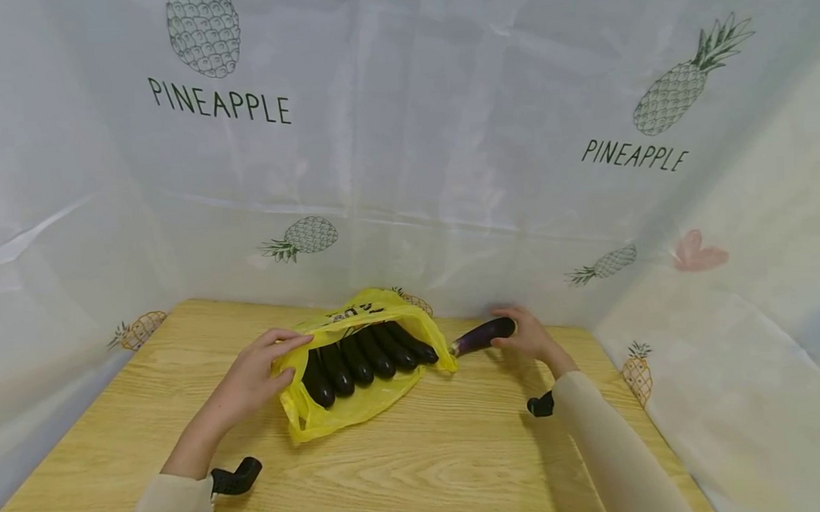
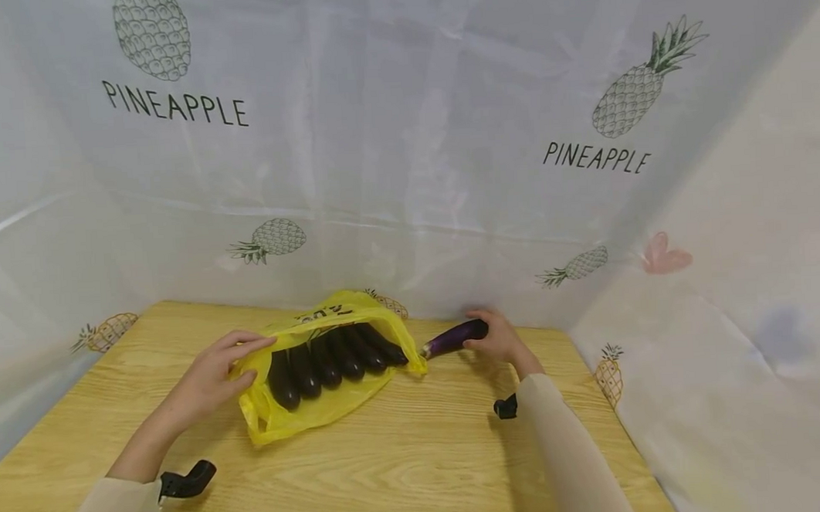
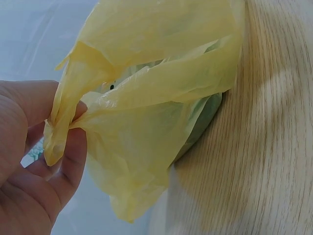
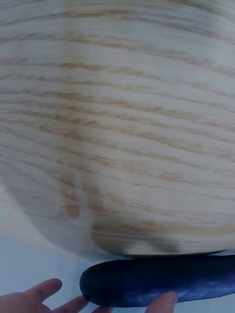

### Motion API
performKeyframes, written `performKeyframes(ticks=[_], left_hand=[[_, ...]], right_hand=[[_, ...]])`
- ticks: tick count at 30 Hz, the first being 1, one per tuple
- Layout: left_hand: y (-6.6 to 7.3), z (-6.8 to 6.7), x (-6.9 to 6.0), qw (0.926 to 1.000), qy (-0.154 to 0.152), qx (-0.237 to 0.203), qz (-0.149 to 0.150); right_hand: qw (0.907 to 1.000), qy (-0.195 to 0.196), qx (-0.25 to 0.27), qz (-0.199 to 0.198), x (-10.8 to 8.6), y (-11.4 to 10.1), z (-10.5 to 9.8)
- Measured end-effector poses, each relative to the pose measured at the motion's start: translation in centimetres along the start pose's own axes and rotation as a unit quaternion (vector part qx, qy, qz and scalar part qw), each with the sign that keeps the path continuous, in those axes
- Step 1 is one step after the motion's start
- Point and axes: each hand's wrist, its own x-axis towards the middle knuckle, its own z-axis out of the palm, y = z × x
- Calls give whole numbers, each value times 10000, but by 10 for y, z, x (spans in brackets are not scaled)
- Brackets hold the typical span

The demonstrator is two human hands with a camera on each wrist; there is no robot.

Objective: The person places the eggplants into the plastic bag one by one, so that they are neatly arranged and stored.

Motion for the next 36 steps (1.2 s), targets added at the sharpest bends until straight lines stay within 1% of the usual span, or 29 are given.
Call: performKeyframes(ticks=[6, 12, 17, 19, 23, 26, 31, 33, 36], left_hand=[[-2, 0, -1, 10000, 14, -58, 21], [-1, 0, -1, 10000, 23, -30, 15], [0, 0, 0, 10000, 24, 41, 14], [0, 0, 1, 10000, 24, 55, 12], [0, 1, 1, 10000, 17, 27, 7], [-1, 1, 1, 10000, 15, 17, 8], [-2, 2, 1, 10000, 1, -29, -4], [-3, 2, 1, 10000, 2, -23, -4], [-3, 3, 1, 10000, 13, 13, 18]], right_hand=[[9999, -85, -67, -18, 1, 1, 1], [9999, -116, -101, 2, -7, 2, -2], [9997, -233, -6, 18, -15, 5, -6], [9996, -289, 50, -50, -17, 9, -8], [9988, -428, 245, 2, -23, 15, -12], [9979, -527, 352, 156, -28, 14, -14], [9966, -648, 483, 170, -33, 14, -16], [9956, -682, 621, 140, -35, 14, -16], [9941, -691, 812, 213, -37, 16, -16]])
